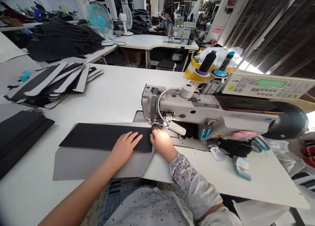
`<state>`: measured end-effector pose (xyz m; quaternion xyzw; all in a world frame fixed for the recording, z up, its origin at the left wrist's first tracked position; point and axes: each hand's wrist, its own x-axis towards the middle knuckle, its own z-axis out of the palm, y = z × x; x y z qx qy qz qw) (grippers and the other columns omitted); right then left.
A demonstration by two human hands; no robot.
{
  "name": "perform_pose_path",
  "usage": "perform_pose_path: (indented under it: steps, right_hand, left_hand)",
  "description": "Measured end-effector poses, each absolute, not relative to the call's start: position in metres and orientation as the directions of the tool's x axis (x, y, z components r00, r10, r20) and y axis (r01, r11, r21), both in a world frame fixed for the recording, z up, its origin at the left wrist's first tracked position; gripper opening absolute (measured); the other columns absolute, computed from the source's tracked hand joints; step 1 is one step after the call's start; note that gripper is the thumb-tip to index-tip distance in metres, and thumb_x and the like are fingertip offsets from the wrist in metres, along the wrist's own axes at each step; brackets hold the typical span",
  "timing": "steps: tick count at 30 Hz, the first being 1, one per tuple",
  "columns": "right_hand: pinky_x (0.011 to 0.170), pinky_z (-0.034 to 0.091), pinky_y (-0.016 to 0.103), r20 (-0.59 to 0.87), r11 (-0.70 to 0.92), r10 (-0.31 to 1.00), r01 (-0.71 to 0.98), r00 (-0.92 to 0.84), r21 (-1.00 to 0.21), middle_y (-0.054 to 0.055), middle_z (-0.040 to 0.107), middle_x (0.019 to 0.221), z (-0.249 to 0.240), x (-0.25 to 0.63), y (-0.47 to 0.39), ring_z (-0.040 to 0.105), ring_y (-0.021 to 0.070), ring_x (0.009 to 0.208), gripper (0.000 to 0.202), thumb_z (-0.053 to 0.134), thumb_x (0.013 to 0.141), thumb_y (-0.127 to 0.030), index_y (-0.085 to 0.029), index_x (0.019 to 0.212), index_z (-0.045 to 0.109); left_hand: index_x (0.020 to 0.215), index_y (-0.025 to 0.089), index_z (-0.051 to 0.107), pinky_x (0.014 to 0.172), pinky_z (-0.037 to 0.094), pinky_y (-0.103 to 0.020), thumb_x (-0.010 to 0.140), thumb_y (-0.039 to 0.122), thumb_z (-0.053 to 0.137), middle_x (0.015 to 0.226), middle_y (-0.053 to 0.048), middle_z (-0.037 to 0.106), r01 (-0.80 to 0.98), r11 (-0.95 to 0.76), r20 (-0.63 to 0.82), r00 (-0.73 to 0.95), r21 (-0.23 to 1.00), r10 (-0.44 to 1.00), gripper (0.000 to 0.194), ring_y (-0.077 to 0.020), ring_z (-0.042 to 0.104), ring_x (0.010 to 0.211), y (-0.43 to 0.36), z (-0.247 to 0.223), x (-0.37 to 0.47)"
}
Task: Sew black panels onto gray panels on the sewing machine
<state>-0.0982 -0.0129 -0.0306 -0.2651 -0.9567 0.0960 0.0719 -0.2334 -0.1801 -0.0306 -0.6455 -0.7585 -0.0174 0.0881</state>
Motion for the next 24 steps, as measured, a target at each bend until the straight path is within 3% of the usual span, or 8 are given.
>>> perform_pose_path:
  steps: [5, 11, 20, 24]
  right_hand:
    - [0.069, 0.036, 0.027, 0.029, 0.890, 0.444, 0.437, -0.896, -0.133, 0.006, 0.065, 0.077, -0.030, -0.102, -0.011, 0.060, 0.0163, 0.074, 0.021, 0.044, 0.092, -0.020, -0.017, 0.078, 0.059]
    - [0.066, 0.035, 0.027, 0.019, 0.876, 0.473, 0.467, -0.881, -0.121, 0.005, 0.065, 0.077, -0.028, -0.099, -0.011, 0.060, 0.0158, 0.072, 0.023, 0.044, 0.093, -0.023, -0.017, 0.077, 0.059]
    - [0.067, 0.036, 0.028, 0.017, 0.908, 0.409, 0.405, -0.912, -0.111, 0.007, 0.066, 0.077, -0.022, -0.103, -0.007, 0.059, 0.0173, 0.071, 0.020, 0.046, 0.091, -0.019, -0.017, 0.077, 0.060]
    - [0.066, 0.037, 0.031, 0.183, 0.920, 0.390, 0.374, -0.903, -0.118, 0.008, 0.061, 0.071, -0.023, -0.090, -0.025, 0.056, 0.0200, 0.069, 0.028, 0.048, 0.094, -0.031, -0.018, 0.072, 0.059]
  left_hand:
    - [0.140, 0.025, 0.045, 0.102, 0.040, -0.049, 0.088, 0.008, 0.033, 0.144, -0.006, 0.046, 0.959, 0.281, 0.052, -0.279, -0.031, 0.959, 0.056, -0.0299, 0.043, 0.130, -0.151, -0.032, -0.206]
    - [0.142, 0.026, 0.042, 0.105, 0.039, -0.050, 0.088, 0.007, 0.034, 0.147, -0.006, 0.042, 0.942, 0.336, -0.006, -0.336, -0.024, 0.942, 0.058, -0.0315, 0.040, 0.133, -0.158, -0.028, -0.203]
    - [0.141, 0.023, 0.043, 0.104, 0.038, -0.052, 0.089, 0.010, 0.034, 0.147, -0.007, 0.042, 0.930, 0.367, -0.018, -0.367, 0.019, 0.930, 0.055, -0.0332, 0.039, 0.133, -0.143, -0.031, -0.205]
    - [0.144, 0.020, 0.037, 0.109, 0.031, -0.055, 0.088, 0.035, 0.052, 0.151, -0.011, 0.035, 0.950, 0.279, -0.027, -0.278, 0.139, 0.960, 0.060, -0.0357, 0.029, 0.138, -0.154, -0.027, -0.210]
